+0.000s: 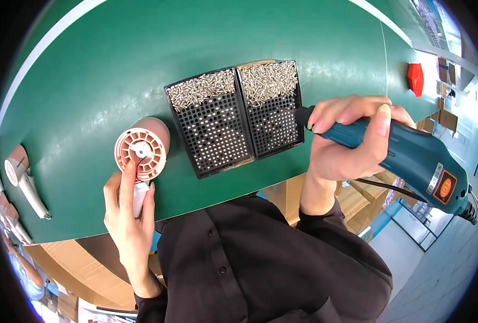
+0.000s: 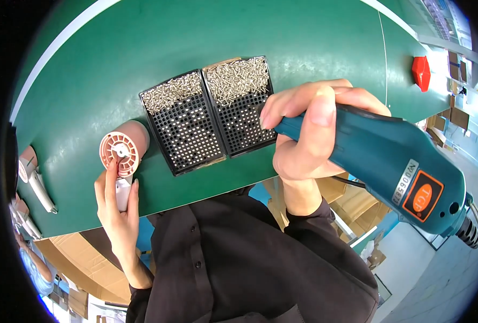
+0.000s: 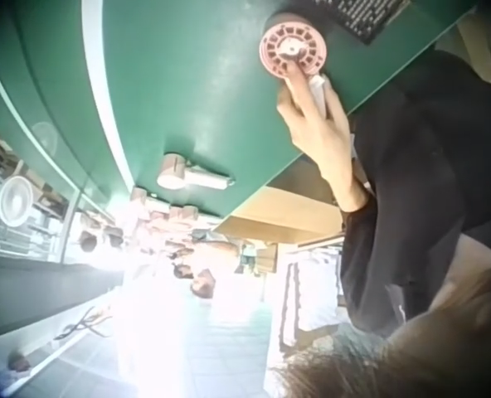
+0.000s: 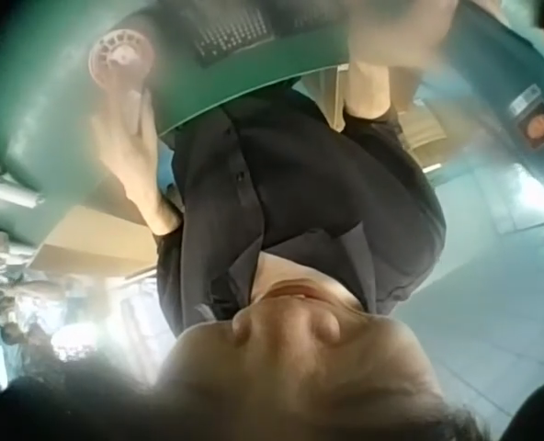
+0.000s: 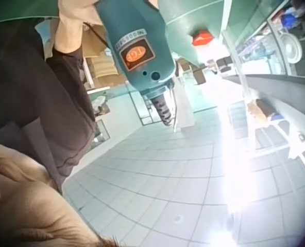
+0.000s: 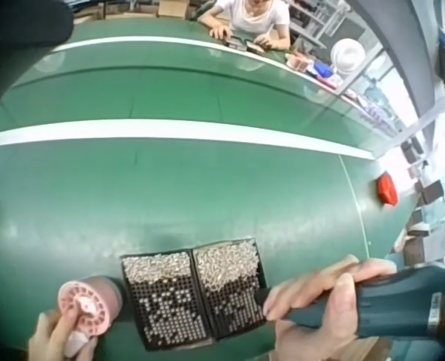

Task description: The person assembles handheld portable fans by securing fan housings with screws using an electric screwdriver.

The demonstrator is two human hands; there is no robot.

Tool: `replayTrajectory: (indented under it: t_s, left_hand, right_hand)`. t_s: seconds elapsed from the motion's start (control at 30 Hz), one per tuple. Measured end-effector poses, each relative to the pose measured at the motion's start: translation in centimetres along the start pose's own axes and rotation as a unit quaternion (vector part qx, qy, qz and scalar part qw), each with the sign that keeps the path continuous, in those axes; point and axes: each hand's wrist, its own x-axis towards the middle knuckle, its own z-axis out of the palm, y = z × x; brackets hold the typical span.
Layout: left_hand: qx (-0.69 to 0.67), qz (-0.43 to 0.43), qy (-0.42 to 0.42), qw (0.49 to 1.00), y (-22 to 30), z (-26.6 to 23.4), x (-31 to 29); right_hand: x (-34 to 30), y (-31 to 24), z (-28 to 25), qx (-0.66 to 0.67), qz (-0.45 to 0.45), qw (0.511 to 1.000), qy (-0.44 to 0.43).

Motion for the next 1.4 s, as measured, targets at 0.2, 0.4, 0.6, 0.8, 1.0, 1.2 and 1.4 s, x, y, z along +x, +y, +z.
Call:
replayTrajectory:
  t_s: [0.2,0.4,0.6,0.8,1.0,1.2,1.4]
  left_hand:
    - [-0.010,0.007,0.003,1.000,-0.2,0.0,0.0]
    - [-0.013,-0.002,-0.002,1.000,-0.1,-0.2,0.2]
    - [-0.011,0.021,0.021,0.999,-0.6,-0.4,-0.5]
    - [-0.014,0.061,0.026,0.998,-0.7,-0.2,-0.3]
    - [-0.013,0.078,0.054,0.995,-1.6,-0.3,-0.5]
    - [-0.014,0.085,0.040,0.995,-2.0,-0.1,-0.5]
    - [0.035,0.087,0.046,0.994,-2.3,0.3,-0.9]
  right_hand:
    - [-0.1,0.1,0.1,0.000,0.001,1.000,-0.005]
    - [0.0,0.0,0.4,-0.032,-0.008,0.999,-0.014]
    - [-0.3,-2.6,0.7,0.050,0.019,0.998,-0.026]
    - [-2.2,-6.4,5.6,0.108,-0.034,0.986,-0.123]
    - [-4.2,-6.1,10.7,0.128,-0.073,0.947,-0.286]
    - [-4.6,-5.8,12.2,0.053,-0.057,0.941,-0.328]
    - [-5.4,-4.7,12.9,0.015,-0.019,0.950,-0.311]
